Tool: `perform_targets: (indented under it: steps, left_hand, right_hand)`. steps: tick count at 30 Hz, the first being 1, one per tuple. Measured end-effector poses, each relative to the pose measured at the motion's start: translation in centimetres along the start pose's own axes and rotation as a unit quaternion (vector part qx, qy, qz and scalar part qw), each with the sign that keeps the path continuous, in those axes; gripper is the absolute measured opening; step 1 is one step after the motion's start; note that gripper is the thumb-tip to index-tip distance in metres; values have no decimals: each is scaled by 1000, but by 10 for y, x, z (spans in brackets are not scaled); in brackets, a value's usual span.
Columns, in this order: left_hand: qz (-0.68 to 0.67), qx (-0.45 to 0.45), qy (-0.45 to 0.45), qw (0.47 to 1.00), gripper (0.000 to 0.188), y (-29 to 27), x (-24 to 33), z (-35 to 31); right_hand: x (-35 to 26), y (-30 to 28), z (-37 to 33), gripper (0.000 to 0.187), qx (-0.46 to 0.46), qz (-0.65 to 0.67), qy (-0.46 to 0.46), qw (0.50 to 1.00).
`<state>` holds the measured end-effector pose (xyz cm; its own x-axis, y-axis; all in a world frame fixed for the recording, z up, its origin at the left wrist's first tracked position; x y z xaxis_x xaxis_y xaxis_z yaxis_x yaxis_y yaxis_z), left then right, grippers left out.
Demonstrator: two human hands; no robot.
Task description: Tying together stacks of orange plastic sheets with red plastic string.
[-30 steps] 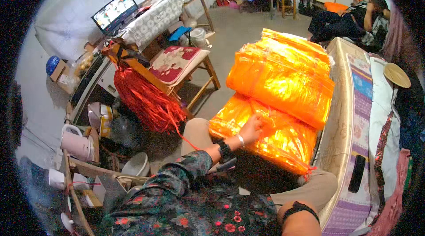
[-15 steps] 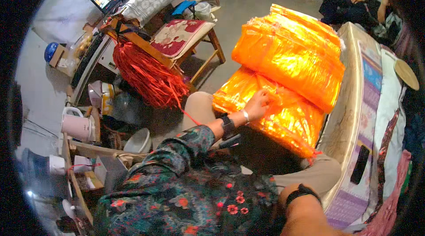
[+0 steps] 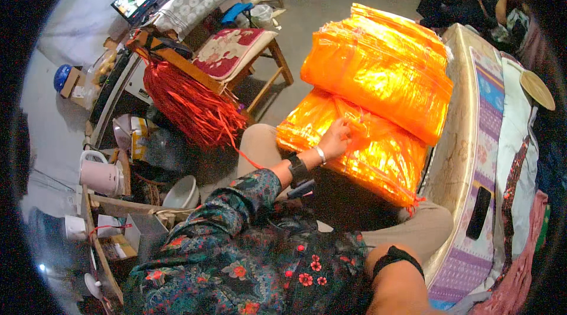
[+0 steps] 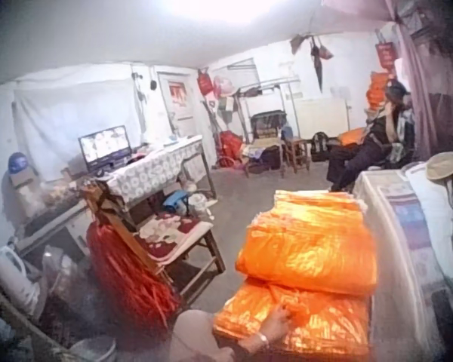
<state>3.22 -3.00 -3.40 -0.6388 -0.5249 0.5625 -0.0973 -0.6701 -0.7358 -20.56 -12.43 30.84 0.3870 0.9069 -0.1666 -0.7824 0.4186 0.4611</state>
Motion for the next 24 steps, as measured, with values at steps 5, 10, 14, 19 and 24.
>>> perform_targets:
  steps: [5,10,14,19,24]
  left_hand:
    - [22,62,53,996,6,13,-1,14]
    - [9,65,31,997,12,-27,5,16]
    - [25,91,67,993,9,-15,4,22]
    - [20,101,78,992,6,-21,11,21]
    - [-27,101,15,994,10,-37,15,20]
  right_hand:
    - [1,-40,-39,7,166,-187,23,968]
    - [48,-114,-50,14,301,-393,91,864]
    - [51,-222,-136,12,473,-428,300,709]
    - [94,-315,-220,15,393,-618,298,612]
    - [135,-320,-208,15,509,-377,498,592]
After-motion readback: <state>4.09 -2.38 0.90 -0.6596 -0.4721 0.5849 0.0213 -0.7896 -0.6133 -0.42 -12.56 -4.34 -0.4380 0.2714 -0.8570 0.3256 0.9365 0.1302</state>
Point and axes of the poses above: each hand's wrist, its own z-axis towards the middle knuckle, its own y-axis out of the palm, x = y × z, the point moved 5 cm from there along z, towards the middle knuckle, and after that the axes turned 11 degrees about z, right-handed, at the moved point
